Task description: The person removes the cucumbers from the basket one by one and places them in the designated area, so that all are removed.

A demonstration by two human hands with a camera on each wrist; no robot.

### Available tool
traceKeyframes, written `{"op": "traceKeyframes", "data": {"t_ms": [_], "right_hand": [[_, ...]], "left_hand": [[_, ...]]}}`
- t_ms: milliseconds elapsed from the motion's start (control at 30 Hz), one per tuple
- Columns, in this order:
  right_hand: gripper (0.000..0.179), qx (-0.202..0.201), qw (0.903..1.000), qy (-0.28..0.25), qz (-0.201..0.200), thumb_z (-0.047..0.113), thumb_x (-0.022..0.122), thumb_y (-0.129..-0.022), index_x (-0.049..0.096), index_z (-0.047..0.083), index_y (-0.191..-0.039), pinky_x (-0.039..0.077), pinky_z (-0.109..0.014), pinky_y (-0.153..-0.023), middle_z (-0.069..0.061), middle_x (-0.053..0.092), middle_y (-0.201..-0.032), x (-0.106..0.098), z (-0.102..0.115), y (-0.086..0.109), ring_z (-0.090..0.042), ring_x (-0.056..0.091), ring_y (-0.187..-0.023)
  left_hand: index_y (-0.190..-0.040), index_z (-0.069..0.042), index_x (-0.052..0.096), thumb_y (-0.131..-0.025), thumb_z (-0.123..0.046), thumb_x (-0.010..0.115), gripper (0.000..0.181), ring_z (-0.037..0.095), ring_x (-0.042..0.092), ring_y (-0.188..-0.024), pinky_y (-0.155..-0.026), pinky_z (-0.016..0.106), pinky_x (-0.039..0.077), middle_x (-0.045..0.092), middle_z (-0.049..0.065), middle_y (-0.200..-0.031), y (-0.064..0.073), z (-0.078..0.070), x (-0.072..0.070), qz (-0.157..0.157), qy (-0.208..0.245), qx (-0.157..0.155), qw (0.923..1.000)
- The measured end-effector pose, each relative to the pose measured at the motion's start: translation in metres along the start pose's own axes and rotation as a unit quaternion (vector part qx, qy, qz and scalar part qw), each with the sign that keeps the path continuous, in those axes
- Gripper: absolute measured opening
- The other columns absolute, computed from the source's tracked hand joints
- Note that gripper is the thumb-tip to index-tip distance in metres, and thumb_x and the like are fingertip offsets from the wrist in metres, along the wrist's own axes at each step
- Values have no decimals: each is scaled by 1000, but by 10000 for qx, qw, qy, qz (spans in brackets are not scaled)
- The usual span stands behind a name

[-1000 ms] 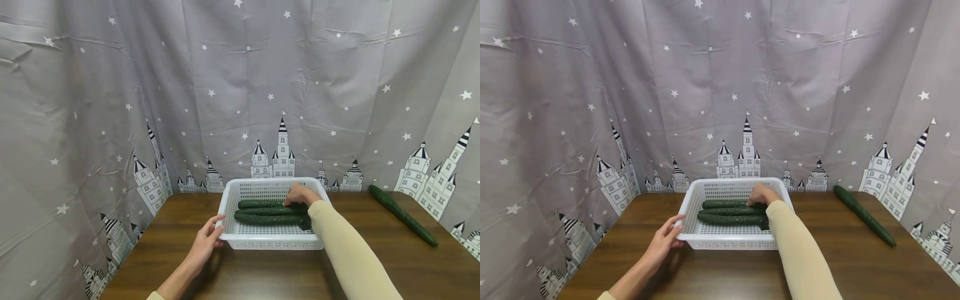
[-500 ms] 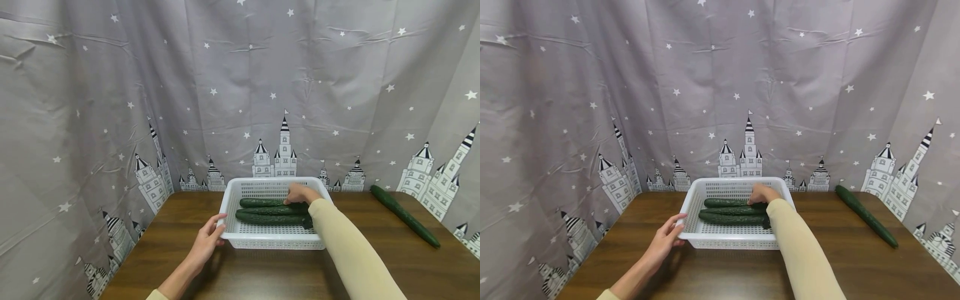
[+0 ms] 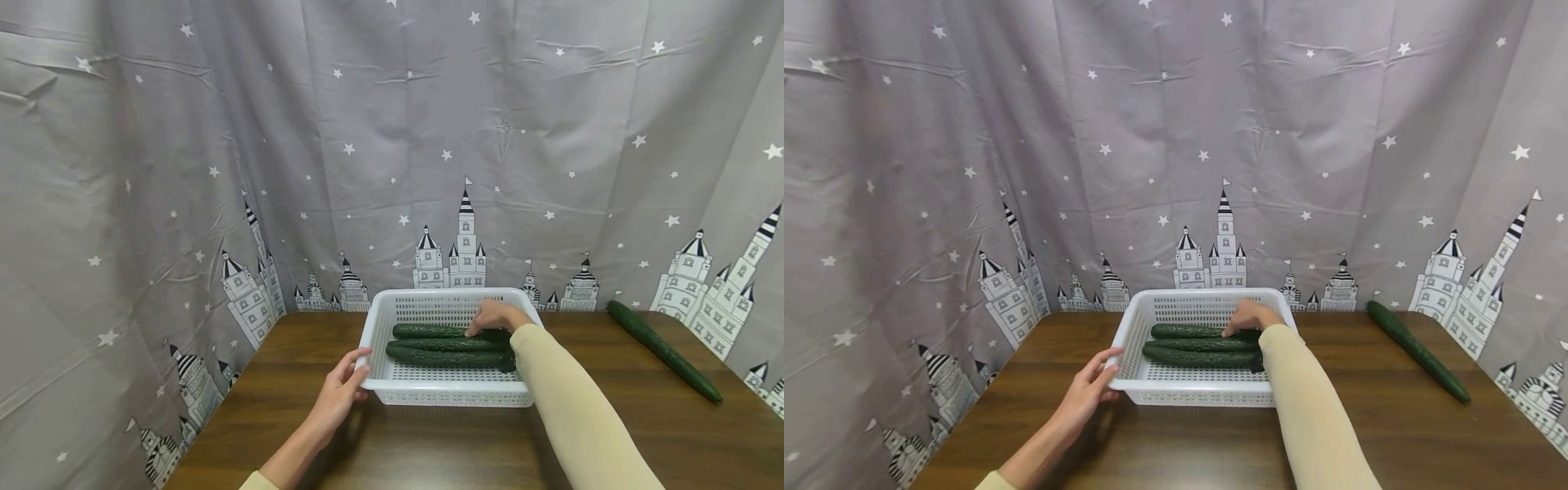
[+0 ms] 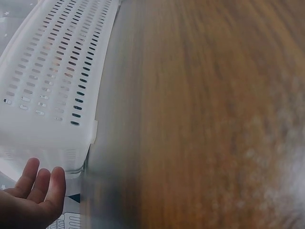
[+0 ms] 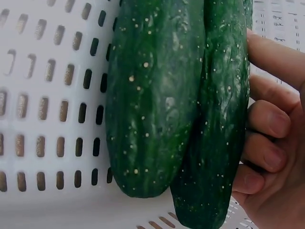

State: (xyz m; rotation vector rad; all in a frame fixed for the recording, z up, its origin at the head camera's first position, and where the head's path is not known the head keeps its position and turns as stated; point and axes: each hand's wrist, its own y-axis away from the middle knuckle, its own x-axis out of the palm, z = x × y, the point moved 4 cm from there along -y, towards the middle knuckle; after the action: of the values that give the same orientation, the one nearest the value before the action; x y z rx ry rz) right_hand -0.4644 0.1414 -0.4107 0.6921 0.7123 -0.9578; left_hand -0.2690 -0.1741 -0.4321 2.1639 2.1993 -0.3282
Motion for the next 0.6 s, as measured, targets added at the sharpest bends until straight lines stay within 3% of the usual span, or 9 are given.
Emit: {"op": "traceKeyframes", "data": {"t_ms": [100, 333, 467, 600], "right_hand": [[19, -83, 9999, -98, 74, 26, 82, -79, 78, 8, -77, 43, -27, -69, 4, 64, -74, 0, 1, 3, -13, 50, -71], [19, -443, 9987, -242, 120, 20, 83, -78, 76, 4, -72, 39, -25, -59, 5, 63, -67, 3, 3, 0, -10, 43, -61], [13, -623, 9980, -21, -115, 13, 82, -79, 80, 1, -83, 44, -25, -66, -3, 75, -81, 1, 6, -1, -11, 54, -71], [16, -834, 9963, 86, -199, 13, 83, -79, 80, -1, -86, 50, -28, -74, -10, 77, -90, -2, 10, 0, -12, 61, -80]], "left_hand": [[-140, -17, 54, -104, -23, 55, 36, 22, 62, -99, -81, 37, 52, 61, 21, -129, 0, 0, 0, -12, 6, -4, 10000], [-140, -16, 54, -104, -22, 56, 37, 20, 61, -97, -81, 40, 52, 61, 21, -127, 5, -2, 0, -19, 18, 14, 10000], [-140, -16, 54, -104, -21, 56, 37, 21, 61, -97, -81, 41, 52, 62, 21, -127, 4, -3, 1, -6, 104, 40, 9999], [-140, -16, 54, -103, -21, 56, 37, 22, 61, -98, -81, 41, 52, 61, 20, -127, 4, -4, 2, -52, 97, 13, 9999]]}}
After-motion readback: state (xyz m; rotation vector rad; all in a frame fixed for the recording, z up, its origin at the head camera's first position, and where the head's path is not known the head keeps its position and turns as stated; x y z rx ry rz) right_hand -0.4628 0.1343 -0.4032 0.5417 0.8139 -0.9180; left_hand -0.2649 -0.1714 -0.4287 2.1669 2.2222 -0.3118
